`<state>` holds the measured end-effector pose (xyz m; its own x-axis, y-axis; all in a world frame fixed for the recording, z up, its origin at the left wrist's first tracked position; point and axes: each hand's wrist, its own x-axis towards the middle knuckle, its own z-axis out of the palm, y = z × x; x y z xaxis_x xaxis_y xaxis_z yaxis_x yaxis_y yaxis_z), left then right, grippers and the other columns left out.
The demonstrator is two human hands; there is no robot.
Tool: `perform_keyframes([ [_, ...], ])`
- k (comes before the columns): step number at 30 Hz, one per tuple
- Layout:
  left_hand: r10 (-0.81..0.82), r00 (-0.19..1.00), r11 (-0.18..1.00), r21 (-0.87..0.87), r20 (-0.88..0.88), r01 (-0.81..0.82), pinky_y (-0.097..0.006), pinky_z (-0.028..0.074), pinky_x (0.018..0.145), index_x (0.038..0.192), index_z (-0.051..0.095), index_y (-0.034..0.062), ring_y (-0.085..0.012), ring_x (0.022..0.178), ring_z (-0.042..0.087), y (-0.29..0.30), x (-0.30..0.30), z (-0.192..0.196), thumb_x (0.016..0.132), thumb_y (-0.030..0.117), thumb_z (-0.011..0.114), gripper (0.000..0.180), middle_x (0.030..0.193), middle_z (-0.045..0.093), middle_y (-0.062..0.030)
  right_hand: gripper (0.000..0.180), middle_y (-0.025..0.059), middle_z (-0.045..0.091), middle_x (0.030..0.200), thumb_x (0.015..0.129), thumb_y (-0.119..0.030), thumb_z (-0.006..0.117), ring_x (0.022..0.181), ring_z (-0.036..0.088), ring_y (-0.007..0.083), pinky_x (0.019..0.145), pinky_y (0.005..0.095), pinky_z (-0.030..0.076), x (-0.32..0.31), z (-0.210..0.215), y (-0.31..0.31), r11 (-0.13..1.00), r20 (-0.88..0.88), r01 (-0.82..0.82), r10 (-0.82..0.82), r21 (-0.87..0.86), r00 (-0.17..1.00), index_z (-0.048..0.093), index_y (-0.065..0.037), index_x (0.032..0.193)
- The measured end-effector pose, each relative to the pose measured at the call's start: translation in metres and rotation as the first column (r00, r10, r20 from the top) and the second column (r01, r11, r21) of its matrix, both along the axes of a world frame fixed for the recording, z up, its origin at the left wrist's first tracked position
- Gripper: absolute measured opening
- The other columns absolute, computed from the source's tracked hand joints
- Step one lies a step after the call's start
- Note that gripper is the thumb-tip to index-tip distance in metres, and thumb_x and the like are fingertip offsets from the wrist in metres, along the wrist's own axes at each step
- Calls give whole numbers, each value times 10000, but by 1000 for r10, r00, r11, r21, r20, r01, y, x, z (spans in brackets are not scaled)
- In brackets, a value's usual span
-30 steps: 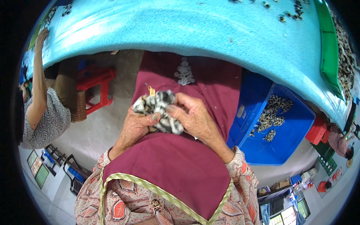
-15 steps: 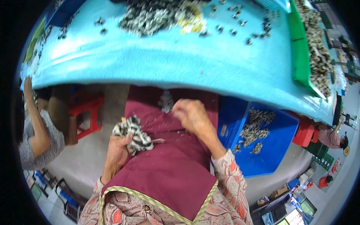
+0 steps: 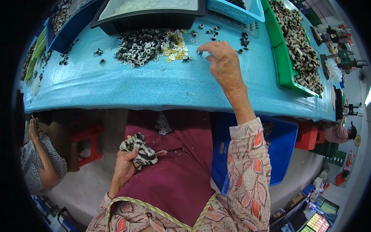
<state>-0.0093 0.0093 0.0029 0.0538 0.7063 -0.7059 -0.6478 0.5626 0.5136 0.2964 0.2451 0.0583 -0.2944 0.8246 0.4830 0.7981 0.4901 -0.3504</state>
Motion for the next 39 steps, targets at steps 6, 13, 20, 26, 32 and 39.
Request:
perform_keyframes([
  [6,16,1000,1000,12,17,-16,-318,544,806,1073,599,-41,-174,840,663,-3,-1,-6,810,-46,658,270,953,676,-91,207,35,689,938,732,-2,693,931,609,211,836,333,527,4,-11,19,997,278,-57,70,-54,958,710,-118,903],
  [13,32,999,999,-13,-14,-33,-337,549,817,1115,566,-68,-214,879,666,12,1,3,835,-67,584,281,987,669,-130,135,70,686,849,805,37,641,707,630,139,674,248,527,-24,15,-17,859,-629,-266,-82,-438,773,689,-8,922],
  [20,-11,1000,999,37,-29,12,-297,551,798,1086,596,-39,-179,880,666,7,4,-1,844,-49,613,243,994,676,-116,97,144,658,900,865,10,609,705,630,139,656,253,542,-66,-16,-139,535,-812,-612,-357,-582,461,610,49,954],
  [26,-52,998,999,1,-45,52,-282,546,758,1088,609,-10,-152,843,658,-3,10,-8,816,-13,669,278,968,682,-94,138,77,634,907,821,31,659,781,601,108,662,223,519,-105,-56,-189,428,-800,-740,-548,-520,245,631,24,955],
  [32,-69,997,998,8,-23,69,-298,550,760,1092,601,-11,-163,842,657,-3,13,-3,856,54,652,250,974,676,-96,167,52,638,875,818,-1,687,712,591,82,629,208,492,-112,-66,-199,247,-677,-729,-631,-638,379,652,30,978],
  [39,-70,993,995,63,-91,75,-271,551,720,1041,633,-12,-136,799,658,-5,17,-8,873,110,654,209,923,686,-73,162,24,655,806,812,-32,705,693,583,54,597,188,467,-116,-68,-195,200,-625,-649,-574,-734,530,674,-4,969],
])
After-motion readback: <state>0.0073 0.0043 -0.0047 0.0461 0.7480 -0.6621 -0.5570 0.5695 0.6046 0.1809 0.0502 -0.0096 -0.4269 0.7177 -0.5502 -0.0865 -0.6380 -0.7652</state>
